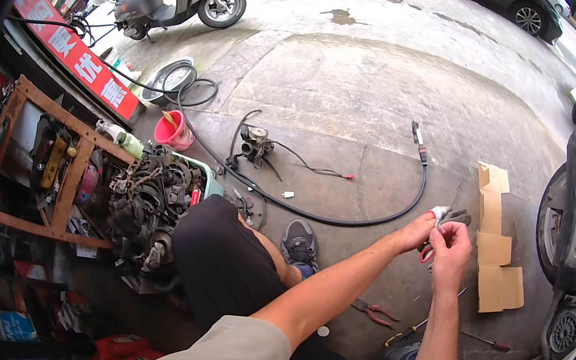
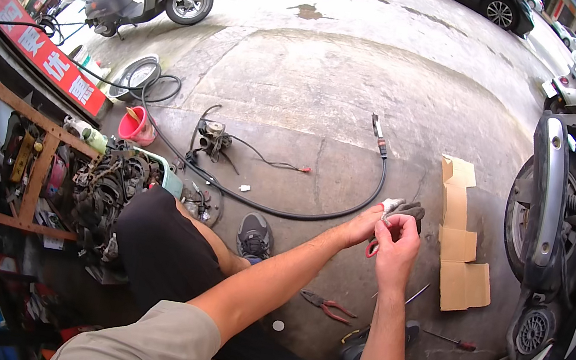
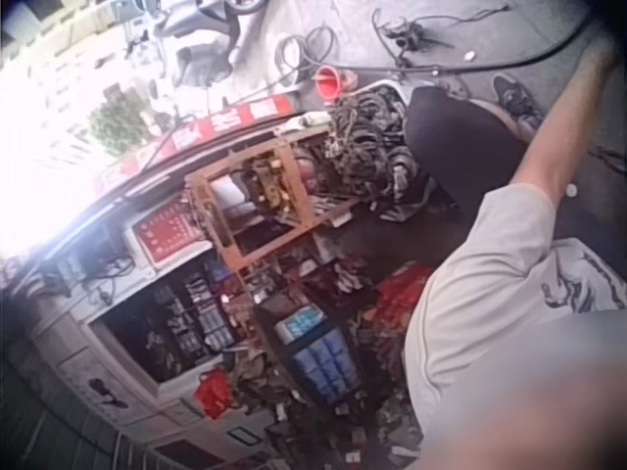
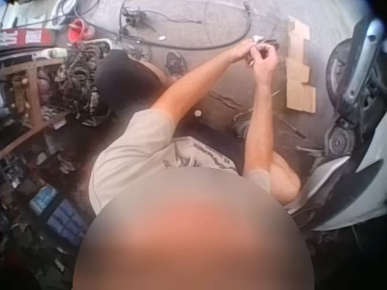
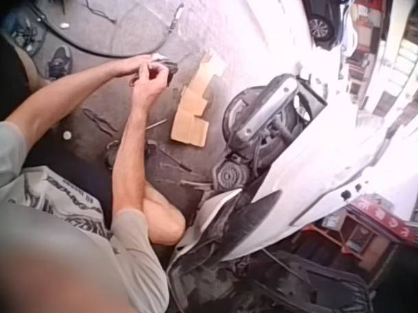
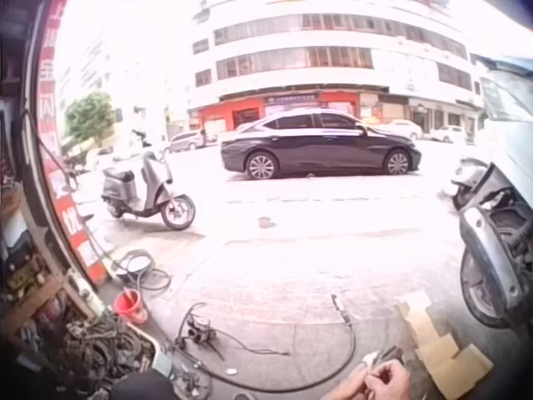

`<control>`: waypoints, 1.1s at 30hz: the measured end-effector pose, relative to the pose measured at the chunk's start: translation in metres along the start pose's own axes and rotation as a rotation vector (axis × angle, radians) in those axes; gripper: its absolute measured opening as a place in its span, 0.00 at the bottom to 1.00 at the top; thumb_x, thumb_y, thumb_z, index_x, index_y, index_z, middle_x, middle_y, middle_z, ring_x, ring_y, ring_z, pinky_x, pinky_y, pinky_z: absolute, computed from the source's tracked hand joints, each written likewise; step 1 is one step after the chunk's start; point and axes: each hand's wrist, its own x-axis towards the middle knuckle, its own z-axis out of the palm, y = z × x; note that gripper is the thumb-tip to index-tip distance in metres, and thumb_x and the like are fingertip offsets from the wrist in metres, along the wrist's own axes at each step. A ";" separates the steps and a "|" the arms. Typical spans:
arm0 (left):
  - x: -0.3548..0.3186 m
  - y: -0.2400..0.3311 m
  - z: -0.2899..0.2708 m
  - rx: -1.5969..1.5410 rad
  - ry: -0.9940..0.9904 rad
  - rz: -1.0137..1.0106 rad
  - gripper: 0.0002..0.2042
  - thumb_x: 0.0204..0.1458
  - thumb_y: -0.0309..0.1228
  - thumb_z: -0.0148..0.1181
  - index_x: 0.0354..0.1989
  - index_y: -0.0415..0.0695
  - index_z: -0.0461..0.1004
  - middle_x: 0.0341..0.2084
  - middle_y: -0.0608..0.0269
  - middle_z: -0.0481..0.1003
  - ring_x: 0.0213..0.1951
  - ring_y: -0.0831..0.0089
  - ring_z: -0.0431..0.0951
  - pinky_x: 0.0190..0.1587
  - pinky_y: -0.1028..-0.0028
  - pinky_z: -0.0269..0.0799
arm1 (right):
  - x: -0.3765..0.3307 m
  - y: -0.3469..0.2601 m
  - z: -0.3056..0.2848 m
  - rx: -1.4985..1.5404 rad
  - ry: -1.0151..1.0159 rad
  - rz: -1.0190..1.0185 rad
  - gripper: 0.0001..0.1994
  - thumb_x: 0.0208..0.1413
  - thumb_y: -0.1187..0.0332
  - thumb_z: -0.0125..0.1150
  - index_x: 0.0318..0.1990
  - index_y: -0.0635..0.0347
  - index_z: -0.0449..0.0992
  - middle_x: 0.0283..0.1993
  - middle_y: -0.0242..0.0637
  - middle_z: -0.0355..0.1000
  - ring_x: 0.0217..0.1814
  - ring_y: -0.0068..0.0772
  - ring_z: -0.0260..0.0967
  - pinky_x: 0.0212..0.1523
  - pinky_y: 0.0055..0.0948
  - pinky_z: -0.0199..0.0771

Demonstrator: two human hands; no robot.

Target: Disassemble a motorcycle carburetor using a screwdriver to remove the bowl and inspect the internal components.

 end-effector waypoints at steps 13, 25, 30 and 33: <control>0.005 0.021 -0.018 -0.604 0.103 -0.152 0.13 0.63 0.40 0.55 0.42 0.44 0.78 0.30 0.67 0.77 0.30 0.77 0.77 0.28 0.73 0.74 | -0.020 -0.023 0.037 0.009 -0.160 0.019 0.06 0.55 0.79 0.62 0.34 0.62 0.69 0.26 0.29 0.69 0.22 0.15 0.63 0.17 0.22 0.62; 0.030 0.002 -0.008 -0.904 -0.350 -0.198 0.30 0.61 0.38 0.57 0.71 0.50 0.55 0.66 0.58 0.64 0.55 0.57 0.73 0.55 0.56 0.73 | -0.014 -0.016 0.009 -0.020 -0.278 0.045 0.06 0.55 0.80 0.62 0.34 0.61 0.69 0.27 0.26 0.68 0.25 0.14 0.64 0.22 0.20 0.66; 0.029 -0.009 -0.023 -0.477 0.109 0.047 0.26 0.63 0.30 0.49 0.71 0.48 0.57 0.67 0.56 0.63 0.64 0.57 0.68 0.62 0.53 0.66 | -0.014 -0.019 0.012 0.051 -0.490 0.186 0.07 0.54 0.80 0.60 0.34 0.60 0.68 0.26 0.27 0.68 0.23 0.16 0.65 0.19 0.21 0.68; 0.019 0.009 -0.024 -0.558 0.190 -0.100 0.27 0.65 0.39 0.46 0.73 0.51 0.54 0.68 0.52 0.61 0.64 0.61 0.67 0.57 0.50 0.68 | -0.011 -0.015 0.011 0.098 -0.501 0.204 0.07 0.54 0.80 0.60 0.34 0.60 0.68 0.26 0.27 0.68 0.23 0.17 0.65 0.20 0.21 0.70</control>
